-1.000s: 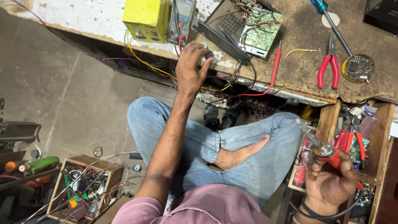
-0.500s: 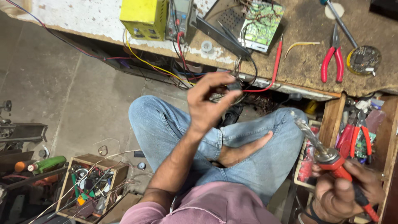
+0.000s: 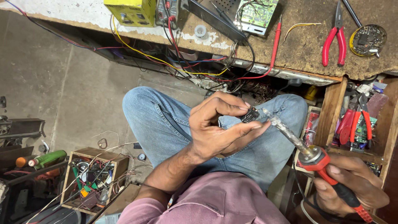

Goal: The person sits on the floor and uses a soldering iron to attach wires to a small black electronic component. They handle solder wire and the component, then place the soldered part on the workbench.

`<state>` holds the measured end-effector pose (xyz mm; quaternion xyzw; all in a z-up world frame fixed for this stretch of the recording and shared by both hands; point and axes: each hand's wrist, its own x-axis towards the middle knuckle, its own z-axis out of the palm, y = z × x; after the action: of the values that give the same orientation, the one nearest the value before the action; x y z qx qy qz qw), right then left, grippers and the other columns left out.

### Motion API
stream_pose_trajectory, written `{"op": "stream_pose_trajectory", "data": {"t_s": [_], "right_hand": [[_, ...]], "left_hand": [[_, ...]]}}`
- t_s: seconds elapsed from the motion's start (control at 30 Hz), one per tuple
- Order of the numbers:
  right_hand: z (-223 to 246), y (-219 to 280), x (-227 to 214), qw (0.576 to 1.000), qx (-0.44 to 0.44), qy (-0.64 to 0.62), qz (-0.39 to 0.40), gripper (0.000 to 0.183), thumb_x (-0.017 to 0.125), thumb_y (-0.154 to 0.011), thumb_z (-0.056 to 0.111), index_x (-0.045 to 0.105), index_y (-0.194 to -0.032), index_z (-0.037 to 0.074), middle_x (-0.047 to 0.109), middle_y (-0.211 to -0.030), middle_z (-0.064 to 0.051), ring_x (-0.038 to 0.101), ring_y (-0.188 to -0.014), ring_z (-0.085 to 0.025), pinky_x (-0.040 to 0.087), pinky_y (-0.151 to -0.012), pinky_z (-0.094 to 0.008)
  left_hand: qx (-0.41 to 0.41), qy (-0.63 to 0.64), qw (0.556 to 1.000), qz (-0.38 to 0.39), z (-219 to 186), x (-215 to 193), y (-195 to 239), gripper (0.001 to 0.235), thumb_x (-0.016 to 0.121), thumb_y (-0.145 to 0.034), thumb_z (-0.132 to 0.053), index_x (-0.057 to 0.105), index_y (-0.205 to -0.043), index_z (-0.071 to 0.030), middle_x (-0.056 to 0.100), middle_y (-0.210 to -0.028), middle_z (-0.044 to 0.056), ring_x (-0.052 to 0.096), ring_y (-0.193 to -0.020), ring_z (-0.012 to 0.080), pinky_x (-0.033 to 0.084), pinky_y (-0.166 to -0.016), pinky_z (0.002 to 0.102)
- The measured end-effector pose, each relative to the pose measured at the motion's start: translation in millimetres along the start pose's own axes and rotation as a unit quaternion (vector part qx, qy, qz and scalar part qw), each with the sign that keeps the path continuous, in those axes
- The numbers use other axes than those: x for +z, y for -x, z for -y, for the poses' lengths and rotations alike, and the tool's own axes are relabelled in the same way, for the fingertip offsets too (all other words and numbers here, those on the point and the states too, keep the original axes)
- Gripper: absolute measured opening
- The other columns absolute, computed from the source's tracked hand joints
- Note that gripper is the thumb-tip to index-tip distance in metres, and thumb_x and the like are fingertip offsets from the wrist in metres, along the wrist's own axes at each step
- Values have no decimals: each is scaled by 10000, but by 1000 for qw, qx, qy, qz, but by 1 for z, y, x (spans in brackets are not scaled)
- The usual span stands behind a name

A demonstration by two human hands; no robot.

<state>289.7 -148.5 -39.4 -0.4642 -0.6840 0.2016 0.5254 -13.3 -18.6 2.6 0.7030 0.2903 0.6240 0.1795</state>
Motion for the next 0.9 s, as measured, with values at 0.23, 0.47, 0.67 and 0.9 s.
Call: {"op": "stream_pose_trajectory", "data": {"t_s": [0.23,0.47,0.67,0.9], "right_hand": [[-3,-2,0,1000,-2,17,0,317,820,-889,189,661,-1133,63,706,-1012,-234,741,-797,-175,601,-670,-229],[-9,0,-5,999,-16,21,21,338,831,-904,196,662,-1166,67,713,-1003,-219,745,-837,-186,606,-711,-243],[-13,5,-2,1000,-24,9,7,337,844,-935,204,676,-1195,70,715,-1012,-222,749,-856,-196,618,-734,-254],[-17,4,-8,999,-33,32,22,345,837,-896,232,658,-1138,65,714,-1001,-221,749,-828,-203,611,-699,-258]], "left_hand": [[-20,6,1000,16,1,-1,5,377,984,-798,-95,742,-1067,-200,653,-1004,64,705,-928,190,601,-743,255],[-25,15,999,13,2,-2,5,367,984,-804,-95,738,-1060,-188,654,-1002,63,699,-921,183,598,-743,260],[-8,0,1000,18,2,-3,4,363,984,-809,-97,751,-1068,-200,643,-997,51,699,-925,183,602,-737,252],[2,-3,1000,23,3,-3,4,345,979,-825,-95,763,-1076,-191,629,-983,39,701,-929,184,609,-727,250]]}}
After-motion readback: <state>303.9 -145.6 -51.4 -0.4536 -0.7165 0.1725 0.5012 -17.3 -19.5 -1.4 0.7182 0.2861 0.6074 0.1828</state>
